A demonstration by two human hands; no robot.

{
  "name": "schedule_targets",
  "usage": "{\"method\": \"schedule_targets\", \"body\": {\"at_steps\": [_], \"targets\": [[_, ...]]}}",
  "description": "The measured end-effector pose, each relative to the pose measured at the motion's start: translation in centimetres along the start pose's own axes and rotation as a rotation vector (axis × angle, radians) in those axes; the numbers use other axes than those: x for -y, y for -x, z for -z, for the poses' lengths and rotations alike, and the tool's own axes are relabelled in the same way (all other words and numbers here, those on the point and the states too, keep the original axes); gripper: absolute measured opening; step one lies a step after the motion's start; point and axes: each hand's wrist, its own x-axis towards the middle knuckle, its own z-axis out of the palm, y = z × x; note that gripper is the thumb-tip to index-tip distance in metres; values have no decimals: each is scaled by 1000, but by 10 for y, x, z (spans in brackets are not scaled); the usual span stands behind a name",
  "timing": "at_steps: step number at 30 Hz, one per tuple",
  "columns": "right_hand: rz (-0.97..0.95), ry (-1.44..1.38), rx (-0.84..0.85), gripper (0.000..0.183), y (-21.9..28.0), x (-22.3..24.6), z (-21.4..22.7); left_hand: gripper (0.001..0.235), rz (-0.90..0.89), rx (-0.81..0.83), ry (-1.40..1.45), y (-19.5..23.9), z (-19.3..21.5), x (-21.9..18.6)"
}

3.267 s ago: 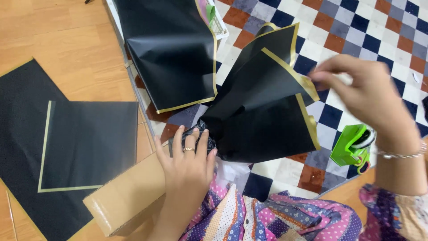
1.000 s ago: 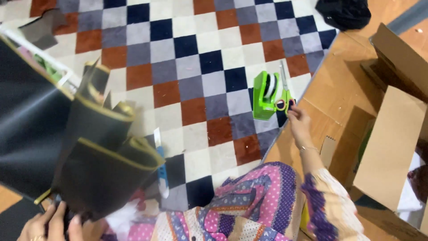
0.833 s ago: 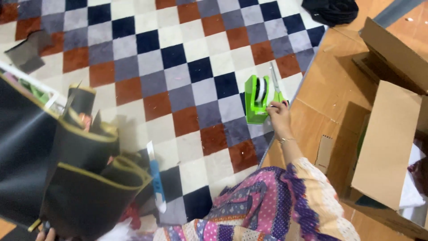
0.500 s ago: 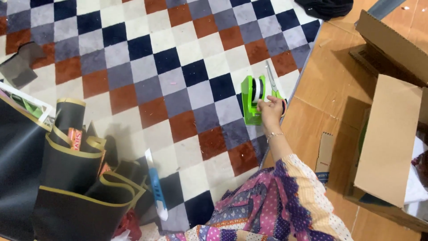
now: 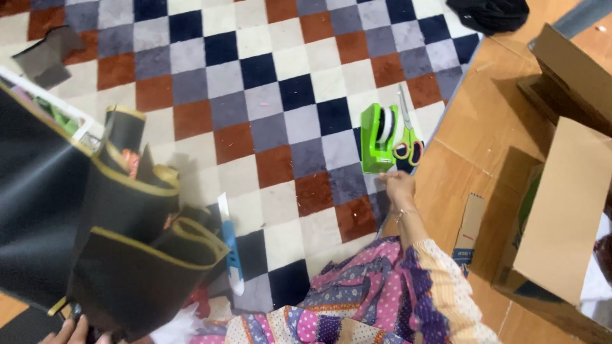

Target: Cutting and layering black wrapping paper around a bouquet base containing roses and chocolate bars.

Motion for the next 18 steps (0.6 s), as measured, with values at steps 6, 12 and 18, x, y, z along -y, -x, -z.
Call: {"method": "schedule_targets", "body": {"at_steps": [6, 12, 18], "targets": [[315, 1300, 348, 35, -32, 2, 13, 50, 253, -79, 183, -74, 240, -109], [300, 1031, 879, 9, 158, 128, -19, 46, 384, 20, 383, -92, 293, -102], [283, 1071, 1483, 35, 357, 215, -5, 37, 341, -167, 681, -96, 322, -80]]}}
